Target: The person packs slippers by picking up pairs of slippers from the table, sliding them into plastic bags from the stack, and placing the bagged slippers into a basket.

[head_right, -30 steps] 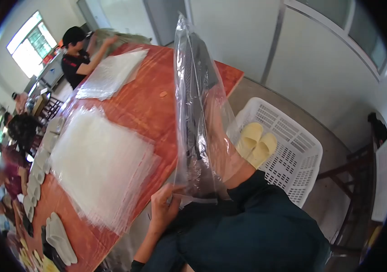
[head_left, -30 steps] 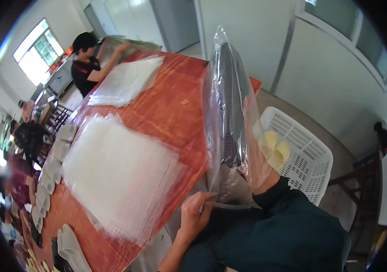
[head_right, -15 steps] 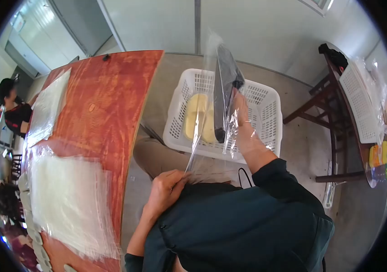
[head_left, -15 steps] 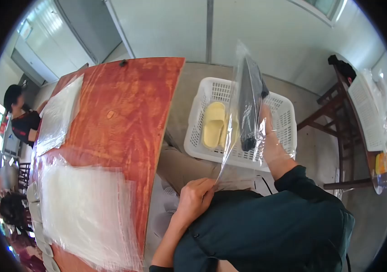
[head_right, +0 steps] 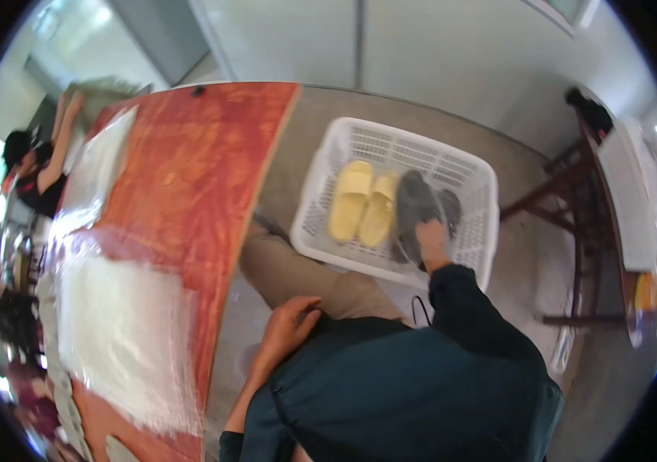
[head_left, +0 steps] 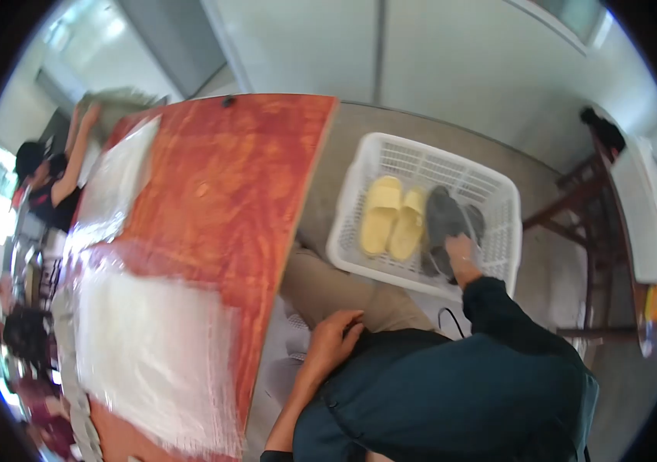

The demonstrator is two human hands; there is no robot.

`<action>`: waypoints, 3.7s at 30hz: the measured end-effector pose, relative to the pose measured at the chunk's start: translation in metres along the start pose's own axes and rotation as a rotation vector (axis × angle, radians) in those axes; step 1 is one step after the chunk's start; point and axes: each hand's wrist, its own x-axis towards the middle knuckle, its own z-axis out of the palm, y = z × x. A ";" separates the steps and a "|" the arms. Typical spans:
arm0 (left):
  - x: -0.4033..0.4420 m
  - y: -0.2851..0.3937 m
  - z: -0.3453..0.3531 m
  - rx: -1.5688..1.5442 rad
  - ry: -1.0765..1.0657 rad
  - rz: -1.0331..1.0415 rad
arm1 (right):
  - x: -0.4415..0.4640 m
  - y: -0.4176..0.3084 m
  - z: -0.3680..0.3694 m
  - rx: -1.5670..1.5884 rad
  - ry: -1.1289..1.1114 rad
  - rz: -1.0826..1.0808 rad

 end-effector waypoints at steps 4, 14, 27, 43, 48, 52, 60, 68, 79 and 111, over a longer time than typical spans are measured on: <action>-0.026 -0.012 -0.013 -0.106 0.067 -0.105 | 0.002 0.044 0.023 -0.209 -0.229 -0.456; -0.083 -0.022 -0.026 -0.451 0.154 -0.069 | -0.126 -0.191 -0.205 -0.467 -0.947 -1.093; -0.257 0.077 -0.095 -0.466 0.552 0.000 | -0.318 -0.425 -0.195 0.896 -0.943 -1.678; -0.505 -0.064 -0.241 0.923 1.550 -1.023 | -0.394 -0.471 -0.100 0.759 -0.753 -2.009; -0.498 -0.042 -0.249 0.882 1.717 -0.917 | -0.389 -0.472 -0.100 0.824 -0.796 -1.975; -0.440 0.015 -0.250 0.944 1.896 -0.754 | -0.391 -0.479 -0.119 0.953 -0.779 -1.886; -0.220 0.065 -0.255 0.670 1.895 -0.092 | -0.429 -0.507 -0.160 1.032 -1.620 -1.710; -0.140 0.039 -0.233 0.942 1.752 0.096 | -0.383 -0.490 -0.097 1.245 -1.832 -1.013; -0.147 0.036 -0.208 0.858 1.708 0.308 | -0.364 -0.498 -0.111 1.561 -1.847 -1.287; -0.140 0.034 -0.221 0.262 1.684 0.840 | -0.312 -0.469 -0.169 1.323 -0.924 -1.710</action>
